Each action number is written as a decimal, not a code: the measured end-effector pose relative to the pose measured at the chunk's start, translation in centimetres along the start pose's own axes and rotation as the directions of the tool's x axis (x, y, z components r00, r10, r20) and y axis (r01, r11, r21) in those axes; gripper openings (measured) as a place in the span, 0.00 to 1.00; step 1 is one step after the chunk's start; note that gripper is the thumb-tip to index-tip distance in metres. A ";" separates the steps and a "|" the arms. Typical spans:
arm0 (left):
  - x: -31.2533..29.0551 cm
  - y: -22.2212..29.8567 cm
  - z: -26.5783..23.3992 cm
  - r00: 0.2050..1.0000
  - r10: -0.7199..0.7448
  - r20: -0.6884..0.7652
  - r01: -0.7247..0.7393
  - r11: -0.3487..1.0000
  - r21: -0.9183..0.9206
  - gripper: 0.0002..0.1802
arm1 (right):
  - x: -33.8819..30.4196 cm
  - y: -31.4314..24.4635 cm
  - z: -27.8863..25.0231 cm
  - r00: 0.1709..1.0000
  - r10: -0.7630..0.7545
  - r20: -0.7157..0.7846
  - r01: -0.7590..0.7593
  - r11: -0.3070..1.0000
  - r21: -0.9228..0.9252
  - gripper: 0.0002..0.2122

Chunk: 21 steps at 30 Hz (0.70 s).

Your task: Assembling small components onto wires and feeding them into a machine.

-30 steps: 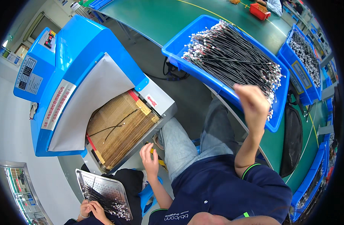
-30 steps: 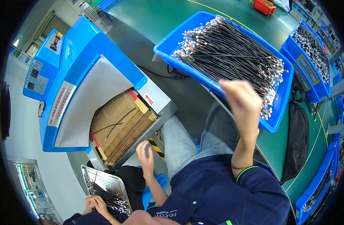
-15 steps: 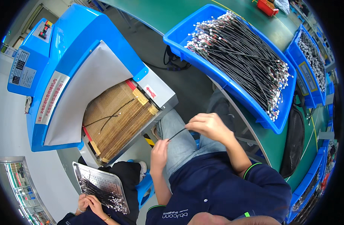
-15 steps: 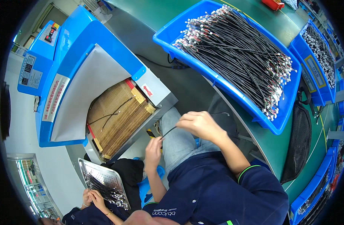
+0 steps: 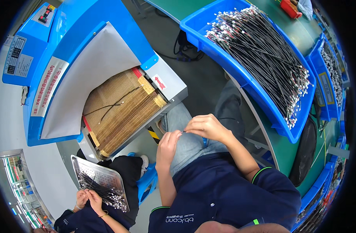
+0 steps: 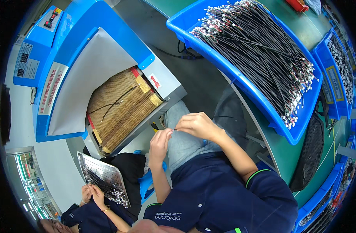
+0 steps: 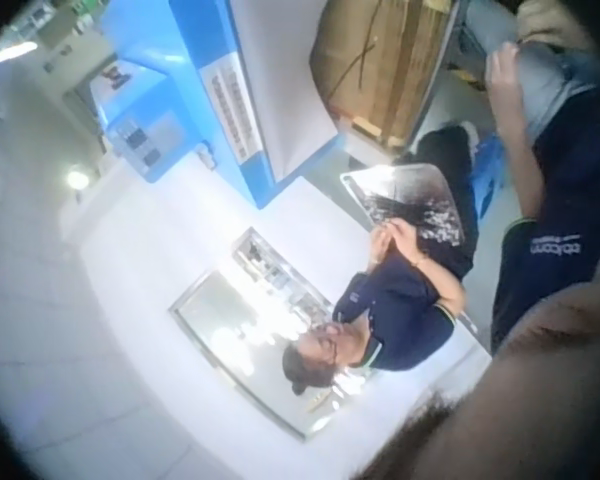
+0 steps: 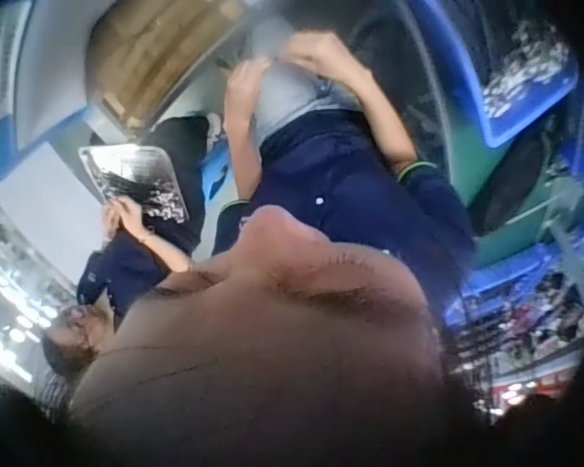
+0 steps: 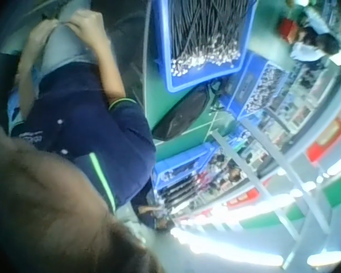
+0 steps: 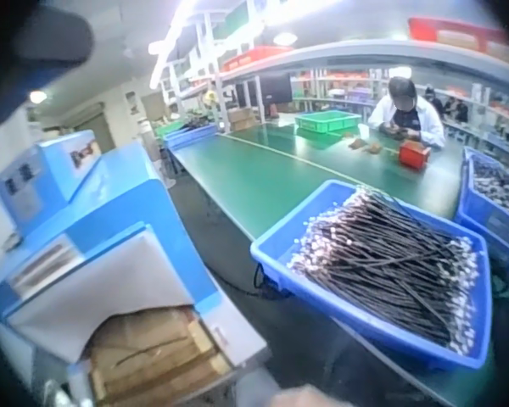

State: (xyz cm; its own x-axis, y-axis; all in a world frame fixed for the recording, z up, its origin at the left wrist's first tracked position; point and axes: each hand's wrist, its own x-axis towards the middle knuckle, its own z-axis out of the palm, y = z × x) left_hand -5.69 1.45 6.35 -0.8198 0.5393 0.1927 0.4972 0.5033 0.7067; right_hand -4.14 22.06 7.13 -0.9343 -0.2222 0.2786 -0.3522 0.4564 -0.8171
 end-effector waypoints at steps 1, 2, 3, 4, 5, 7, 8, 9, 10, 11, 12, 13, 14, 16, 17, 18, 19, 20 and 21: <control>0.2 -0.5 0.2 0.997 -0.047 0.061 0.051 0.997 -0.060 0.07 | 0.4 0.5 0.1 0.997 -0.073 0.014 0.073 0.996 -0.041 0.05; 0.2 -1.0 0.4 0.996 -0.055 0.065 0.059 0.996 -0.061 0.07 | 0.5 0.9 0.5 0.989 -0.141 0.031 0.143 0.987 -0.078 0.05; 0.4 -1.5 0.6 0.991 -0.074 0.112 0.087 0.989 -0.120 0.07 | 0.5 1.4 0.7 0.990 -0.135 0.035 0.137 0.988 -0.072 0.05; 0.6 -1.9 0.9 0.983 -0.089 0.159 0.117 0.977 -0.177 0.07 | 0.6 1.8 0.9 0.990 -0.139 0.026 0.141 0.986 -0.084 0.05; 0.8 -2.1 1.1 0.982 -0.096 0.166 0.126 0.976 -0.180 0.07 | 0.6 2.2 0.9 0.990 -0.142 0.017 0.143 0.985 -0.099 0.05; 0.9 -2.2 1.4 0.964 -0.159 0.214 0.224 0.918 -0.327 0.08 | 0.5 2.9 1.3 0.989 -0.147 -0.006 0.146 0.986 -0.082 0.05; 0.9 -2.5 1.5 0.962 -0.163 0.218 0.229 0.917 -0.327 0.08 | 0.5 3.3 1.6 0.991 -0.134 -0.024 0.133 0.990 -0.054 0.05; 0.9 -2.9 1.7 0.978 -0.105 0.180 0.153 0.949 -0.277 0.07 | 0.6 3.6 1.7 0.992 -0.121 -0.041 0.120 0.992 -0.026 0.05; 0.8 -3.1 1.9 0.989 -0.043 0.144 0.075 0.972 -0.224 0.07 | 0.7 3.8 1.7 0.992 -0.118 -0.041 0.117 0.993 -0.023 0.05; 0.7 -3.2 1.7 0.988 -0.051 0.147 0.083 0.971 -0.224 0.07 | 0.6 3.8 1.7 0.996 -0.090 -0.015 0.090 0.996 -0.011 0.04; 0.8 -3.1 1.4 0.995 -0.001 0.103 0.014 0.992 -0.126 0.08 | 0.5 3.7 1.8 0.998 -0.063 0.011 0.063 0.998 -0.001 0.04; 0.7 -3.2 1.3 0.996 0.055 0.065 -0.053 0.998 -0.024 0.08 | 0.4 3.5 2.0 0.998 -0.059 0.014 0.059 0.998 0.004 0.04; 0.6 -3.2 1.4 0.997 0.051 0.065 -0.050 0.998 -0.024 0.08 | 0.3 3.2 2.1 0.998 -0.050 0.029 0.050 0.999 -0.014 0.04; 0.4 -3.3 1.5 0.992 0.117 -0.044 -0.117 0.993 0.013 0.09 | 0.2 2.8 2.2 0.998 -0.039 0.047 0.041 0.999 -0.030 0.04; 0.4 -2.9 1.7 0.992 0.116 -0.042 -0.116 0.993 0.012 0.09 | 0.0 2.7 2.2 0.998 -0.028 0.060 0.030 0.999 -0.032 0.04; 0.5 -2.4 1.9 0.988 0.122 -0.095 -0.119 0.992 0.038 0.09 | -0.1 2.6 2.1 0.997 -0.016 0.073 0.019 0.999 -0.034 0.04; 0.4 -2.0 2.1 0.981 0.129 -0.147 -0.120 0.991 0.064 0.10 | -0.3 2.5 2.0 0.997 -0.013 0.073 0.016 0.999 -0.034 0.04; 0.0 -1.9 2.2 0.981 0.129 -0.143 -0.121 0.991 0.064 0.10 | -0.5 2.3 1.9 0.997 -0.010 0.078 0.014 0.999 -0.042 0.04; -0.4 -2.0 2.5 0.977 0.158 -0.141 -0.153 0.987 0.048 0.10 | -0.8 2.1 1.9 0.996 -0.007 0.084 0.011 0.999 -0.050 0.04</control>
State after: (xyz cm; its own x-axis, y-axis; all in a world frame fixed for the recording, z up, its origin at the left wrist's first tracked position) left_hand -5.68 1.91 3.11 -0.7625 0.5115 0.3961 0.6298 0.4471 0.6351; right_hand -4.06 21.58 4.28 -0.9239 -0.2970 0.2411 -0.3650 0.4961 -0.7878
